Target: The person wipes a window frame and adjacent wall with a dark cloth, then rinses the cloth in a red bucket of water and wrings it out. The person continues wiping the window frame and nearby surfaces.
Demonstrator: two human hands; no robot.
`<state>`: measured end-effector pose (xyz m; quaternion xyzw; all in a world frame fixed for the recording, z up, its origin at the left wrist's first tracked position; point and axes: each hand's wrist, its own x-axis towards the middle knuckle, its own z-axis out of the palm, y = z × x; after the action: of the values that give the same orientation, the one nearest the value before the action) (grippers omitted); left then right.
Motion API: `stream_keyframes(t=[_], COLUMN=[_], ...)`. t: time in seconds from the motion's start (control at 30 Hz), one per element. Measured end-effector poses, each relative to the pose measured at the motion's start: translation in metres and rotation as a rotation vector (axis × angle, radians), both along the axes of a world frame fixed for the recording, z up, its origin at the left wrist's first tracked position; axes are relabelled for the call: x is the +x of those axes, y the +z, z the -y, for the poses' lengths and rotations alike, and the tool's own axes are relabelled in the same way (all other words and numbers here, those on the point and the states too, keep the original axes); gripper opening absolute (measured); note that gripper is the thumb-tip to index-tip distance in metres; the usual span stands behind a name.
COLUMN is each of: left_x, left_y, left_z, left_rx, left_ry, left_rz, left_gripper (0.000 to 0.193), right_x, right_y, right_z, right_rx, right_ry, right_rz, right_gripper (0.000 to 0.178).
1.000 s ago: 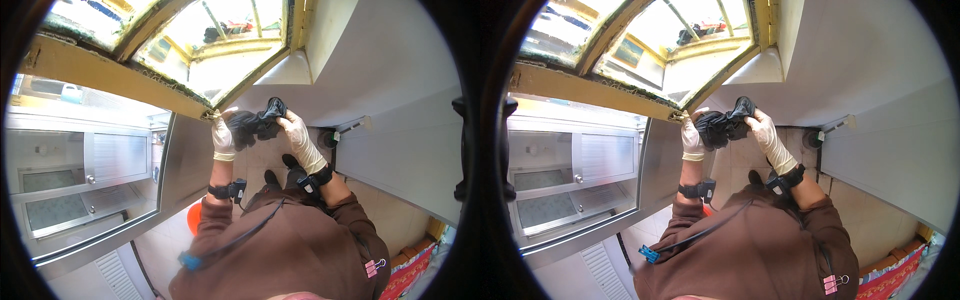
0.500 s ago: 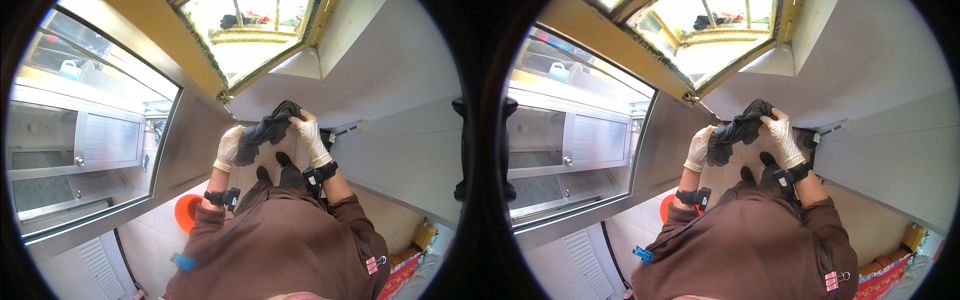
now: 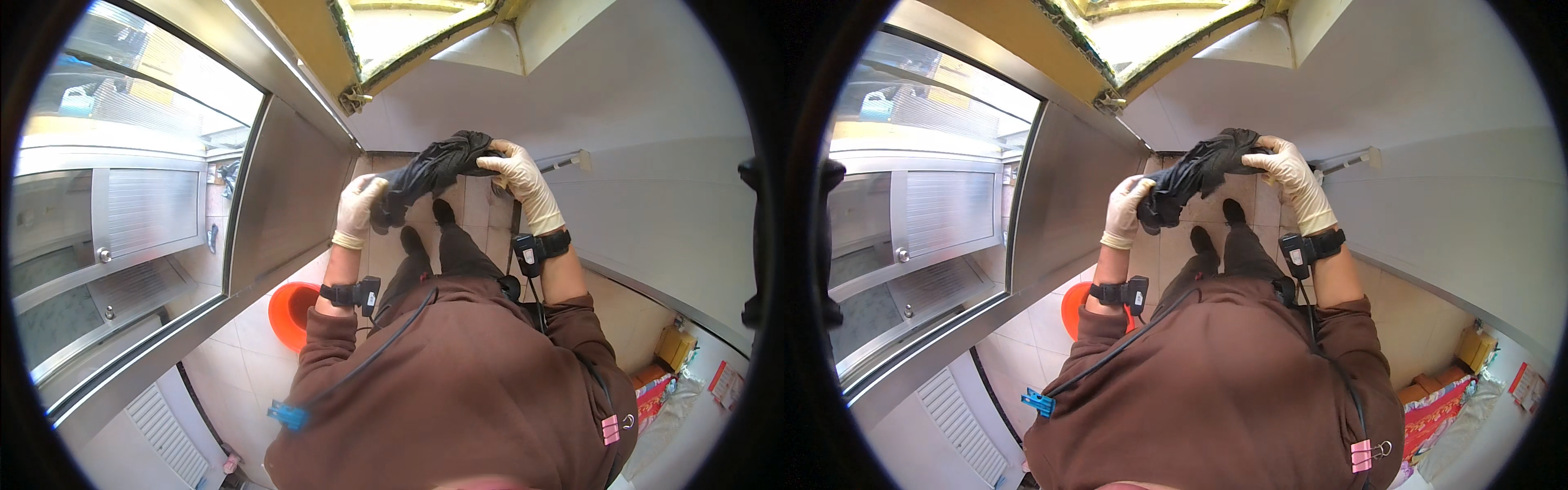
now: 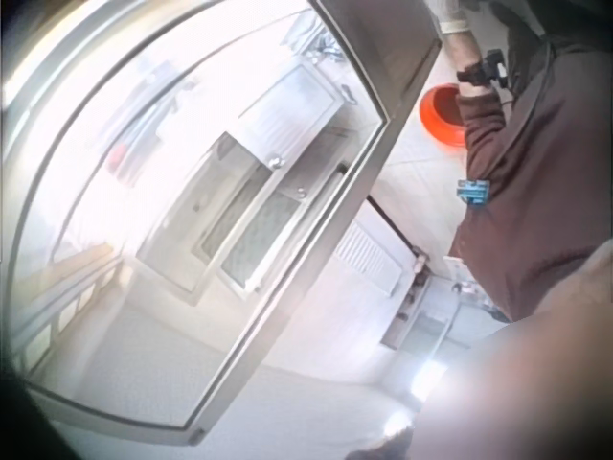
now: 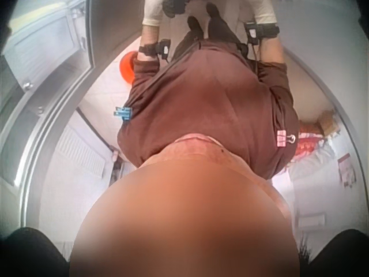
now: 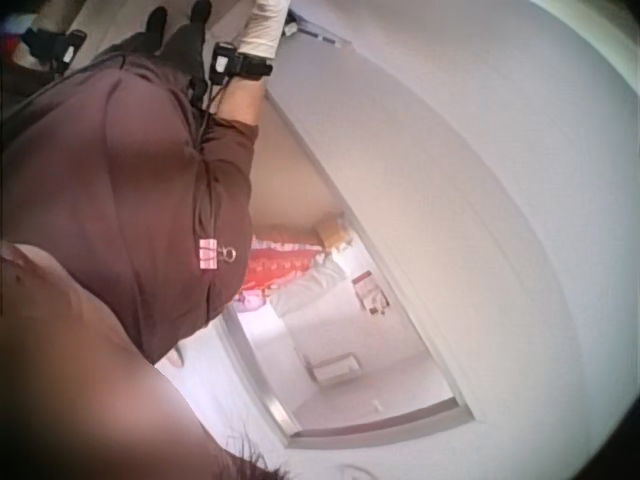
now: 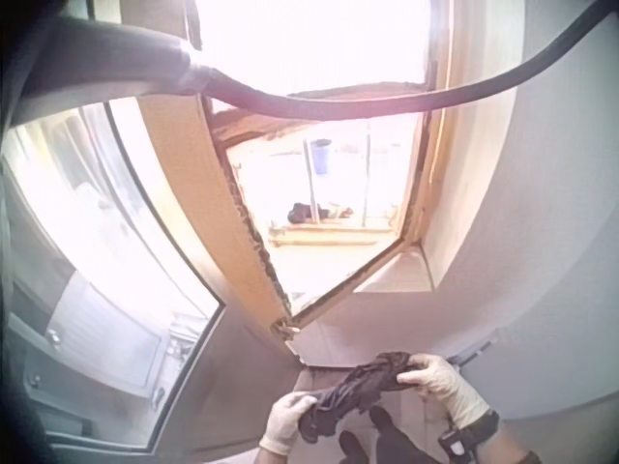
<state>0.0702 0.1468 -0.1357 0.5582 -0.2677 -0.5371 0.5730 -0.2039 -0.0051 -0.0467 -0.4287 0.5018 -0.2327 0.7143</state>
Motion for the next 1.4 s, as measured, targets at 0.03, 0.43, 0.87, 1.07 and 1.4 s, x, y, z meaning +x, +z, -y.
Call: stream_keyframes(t=[0.03,0.43,0.87,1.07,1.4], left_x=[0.004,-0.018,-0.051,-0.077,-0.016], left_y=[-0.003,0.047,0.096,0.122,0.079], left_z=[0.000,-0.002,0.025,0.044,0.029], left_rx=[0.003,-0.171,-0.216,-0.180,-0.182], left_ry=[0.038,0.120,0.274,0.036,0.193], left_rz=[0.002,-0.291,-0.299,-0.206,-0.280], left_gripper=[0.025,0.028,0.037,0.033,0.028], right_x=[-0.005,-0.007,-0.031,0.011,0.035], right_y=[0.000,-0.047,-0.097,-0.077,-0.042], right_z=[0.001,0.010,0.023,0.013,0.016], right_rx=[-0.028,-0.267,-0.258,-0.713,-0.088], right_ry=[0.057,0.214,0.075,0.536,0.507], right_rz=[-0.042,-0.523,-0.346,-0.174,0.049], right_gripper=[0.030,0.035,0.040,0.103,0.051])
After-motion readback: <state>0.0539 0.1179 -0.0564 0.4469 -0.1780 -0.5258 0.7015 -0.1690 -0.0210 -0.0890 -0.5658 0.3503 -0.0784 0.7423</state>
